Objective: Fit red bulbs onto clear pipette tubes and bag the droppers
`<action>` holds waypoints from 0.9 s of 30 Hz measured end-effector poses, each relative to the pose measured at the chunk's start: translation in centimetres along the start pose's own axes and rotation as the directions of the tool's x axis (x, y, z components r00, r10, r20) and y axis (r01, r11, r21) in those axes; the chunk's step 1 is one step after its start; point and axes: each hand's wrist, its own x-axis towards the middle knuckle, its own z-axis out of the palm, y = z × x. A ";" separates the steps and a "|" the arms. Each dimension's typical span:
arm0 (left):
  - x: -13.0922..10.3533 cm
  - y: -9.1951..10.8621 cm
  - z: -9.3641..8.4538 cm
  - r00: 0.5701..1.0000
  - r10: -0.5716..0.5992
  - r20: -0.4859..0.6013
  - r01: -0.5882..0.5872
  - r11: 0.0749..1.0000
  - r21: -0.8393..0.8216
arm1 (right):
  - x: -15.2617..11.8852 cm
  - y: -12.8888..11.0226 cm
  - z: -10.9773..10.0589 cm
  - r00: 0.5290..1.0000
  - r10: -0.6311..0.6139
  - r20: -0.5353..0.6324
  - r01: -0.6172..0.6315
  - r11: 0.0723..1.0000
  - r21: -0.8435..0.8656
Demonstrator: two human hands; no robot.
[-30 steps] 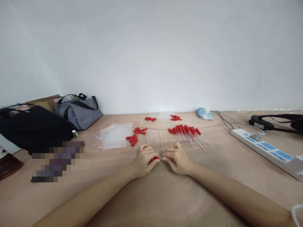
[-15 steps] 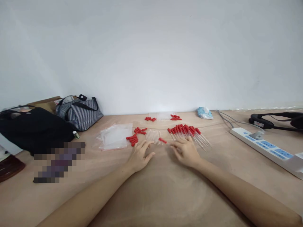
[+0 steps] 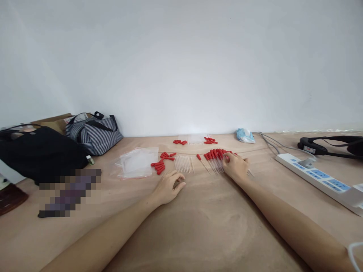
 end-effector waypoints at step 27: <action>0.1 0.0 -0.1 1.000 0.015 0.008 -0.015 1.000 0.000 | -1.4 -6.1 0.1 0.953 -0.182 0.242 0.216 0.968 -0.124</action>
